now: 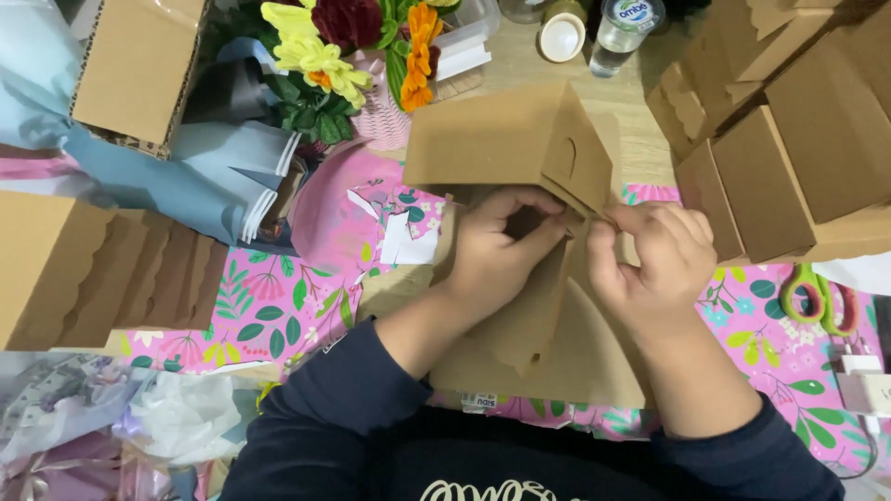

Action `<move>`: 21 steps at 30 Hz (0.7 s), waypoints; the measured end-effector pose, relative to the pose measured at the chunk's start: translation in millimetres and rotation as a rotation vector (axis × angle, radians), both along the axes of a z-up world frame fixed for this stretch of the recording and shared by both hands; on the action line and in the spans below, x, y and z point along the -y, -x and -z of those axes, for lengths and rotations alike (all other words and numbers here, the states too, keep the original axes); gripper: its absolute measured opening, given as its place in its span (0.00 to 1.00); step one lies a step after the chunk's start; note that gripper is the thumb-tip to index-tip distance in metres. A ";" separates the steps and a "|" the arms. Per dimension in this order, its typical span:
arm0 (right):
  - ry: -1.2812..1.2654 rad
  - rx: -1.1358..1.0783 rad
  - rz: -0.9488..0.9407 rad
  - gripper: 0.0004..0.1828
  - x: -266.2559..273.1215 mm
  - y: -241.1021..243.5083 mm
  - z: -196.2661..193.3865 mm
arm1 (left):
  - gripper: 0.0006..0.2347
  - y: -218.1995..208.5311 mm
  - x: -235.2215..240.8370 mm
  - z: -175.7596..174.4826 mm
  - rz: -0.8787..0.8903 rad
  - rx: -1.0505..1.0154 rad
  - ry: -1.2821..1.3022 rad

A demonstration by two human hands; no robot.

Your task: Assembling a small cardboard box by folding along pre-scored lines and tucking in flaps.

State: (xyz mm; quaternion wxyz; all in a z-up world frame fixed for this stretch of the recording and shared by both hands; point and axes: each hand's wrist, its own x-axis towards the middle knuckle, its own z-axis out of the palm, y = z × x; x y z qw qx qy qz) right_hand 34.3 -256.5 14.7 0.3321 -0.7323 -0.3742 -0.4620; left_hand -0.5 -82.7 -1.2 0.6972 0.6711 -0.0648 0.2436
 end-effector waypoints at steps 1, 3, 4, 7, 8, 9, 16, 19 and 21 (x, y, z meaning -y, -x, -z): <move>0.000 -0.003 -0.004 0.07 -0.4 -0.2 1.4 | 0.05 0.6 -4.0 -7.4 -0.004 -0.003 0.000; -0.032 -0.023 -0.039 0.05 -0.9 0.6 4.3 | 0.04 3.3 -11.7 -22.0 0.009 0.081 -0.153; -0.032 -0.027 -0.044 0.05 1.0 -1.6 9.4 | 0.04 3.2 -13.2 -23.6 0.004 0.076 -0.153; -0.054 -0.071 -0.116 0.05 5.8 -4.0 18.9 | 0.04 1.1 -15.6 -26.9 0.020 0.156 -0.191; -0.064 -0.090 -0.104 0.05 5.7 -2.3 18.8 | 0.03 0.1 -16.3 -26.8 0.008 0.186 -0.216; -0.074 -0.109 -0.091 0.07 5.6 -0.2 18.6 | 0.03 -0.7 -16.9 -26.5 -0.004 0.216 -0.240; -0.092 -0.100 -0.084 0.09 -5.5 9.6 8.0 | 0.03 2.1 -12.9 -32.2 0.028 0.287 -0.258; -0.082 -0.134 -0.105 0.07 -3.9 6.5 13.2 | 0.02 -0.7 -14.6 -24.5 0.033 0.298 -0.273; -0.083 -0.155 -0.134 0.07 -5.9 4.6 14.8 | 0.03 -4.0 -16.3 -20.7 0.015 0.283 -0.288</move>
